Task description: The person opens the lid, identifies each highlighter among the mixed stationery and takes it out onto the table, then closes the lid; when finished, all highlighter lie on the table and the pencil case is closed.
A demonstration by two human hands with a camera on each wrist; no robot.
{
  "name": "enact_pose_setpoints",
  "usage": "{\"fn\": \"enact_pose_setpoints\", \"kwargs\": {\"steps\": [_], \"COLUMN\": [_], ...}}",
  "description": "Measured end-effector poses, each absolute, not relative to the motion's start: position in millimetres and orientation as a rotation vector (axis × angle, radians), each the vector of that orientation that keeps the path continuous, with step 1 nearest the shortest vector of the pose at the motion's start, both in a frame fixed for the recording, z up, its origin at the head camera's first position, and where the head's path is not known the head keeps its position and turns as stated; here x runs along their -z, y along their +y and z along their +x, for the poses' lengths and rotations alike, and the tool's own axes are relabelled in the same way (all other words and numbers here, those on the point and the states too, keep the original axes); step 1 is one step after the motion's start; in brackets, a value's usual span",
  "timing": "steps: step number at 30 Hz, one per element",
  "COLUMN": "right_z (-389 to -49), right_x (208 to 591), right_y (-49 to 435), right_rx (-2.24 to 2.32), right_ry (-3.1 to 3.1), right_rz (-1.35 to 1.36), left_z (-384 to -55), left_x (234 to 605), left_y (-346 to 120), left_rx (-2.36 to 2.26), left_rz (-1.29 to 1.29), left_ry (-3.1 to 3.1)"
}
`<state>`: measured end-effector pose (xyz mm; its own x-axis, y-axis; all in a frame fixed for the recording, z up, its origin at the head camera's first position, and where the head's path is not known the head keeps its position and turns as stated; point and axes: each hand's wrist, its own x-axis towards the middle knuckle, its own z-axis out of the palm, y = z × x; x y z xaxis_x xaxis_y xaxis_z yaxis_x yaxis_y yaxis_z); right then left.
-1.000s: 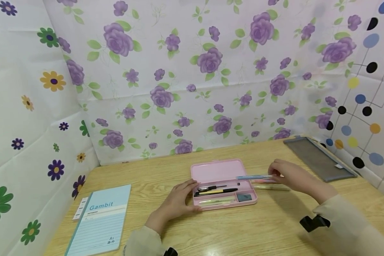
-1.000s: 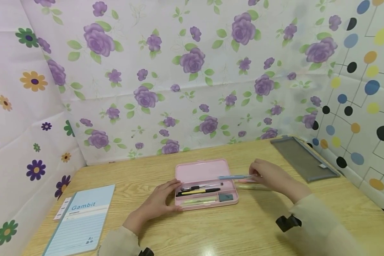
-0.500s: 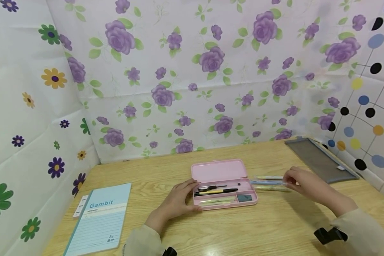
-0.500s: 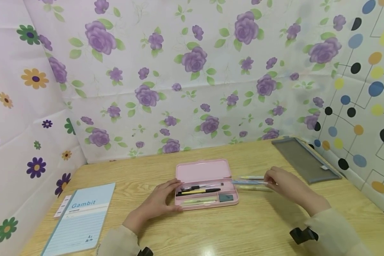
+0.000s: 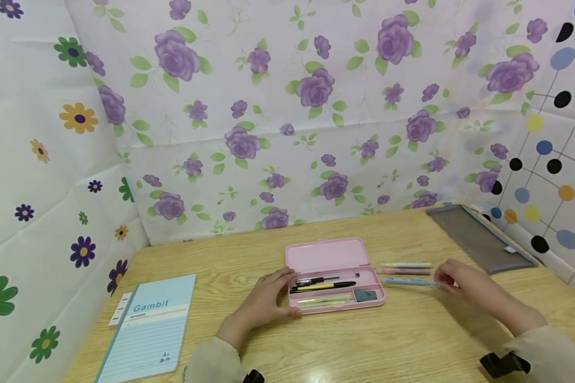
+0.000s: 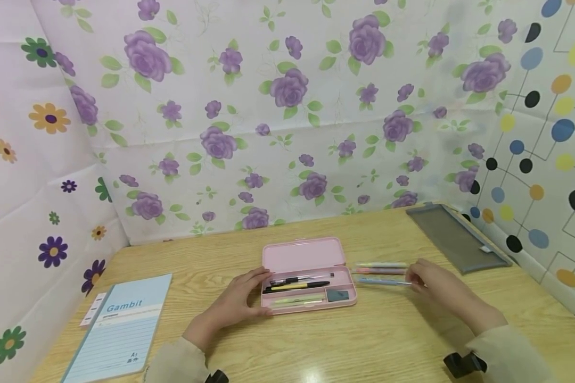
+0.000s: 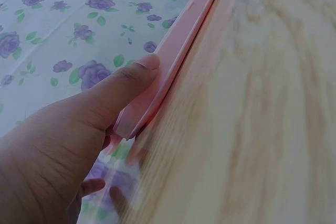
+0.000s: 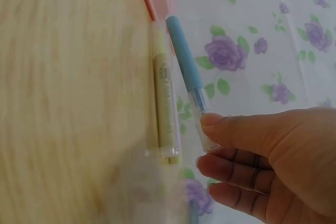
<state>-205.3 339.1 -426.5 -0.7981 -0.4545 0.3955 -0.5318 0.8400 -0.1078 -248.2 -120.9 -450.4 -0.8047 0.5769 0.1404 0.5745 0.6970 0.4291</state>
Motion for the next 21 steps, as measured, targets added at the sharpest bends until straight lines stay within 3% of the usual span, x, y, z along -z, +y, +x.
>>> {"fn": "enact_pose_setpoints", "kwargs": {"steps": [21], "right_z": [-206.3], "right_x": [437.2], "right_y": [343.7], "right_rx": [-0.491], "right_ry": [-2.836], "right_rz": [0.722], "left_z": [-250.4], "left_x": [452.8], "left_y": [-121.7], "left_rx": [-0.703], "left_rz": [0.966], "left_ry": [2.894]}}
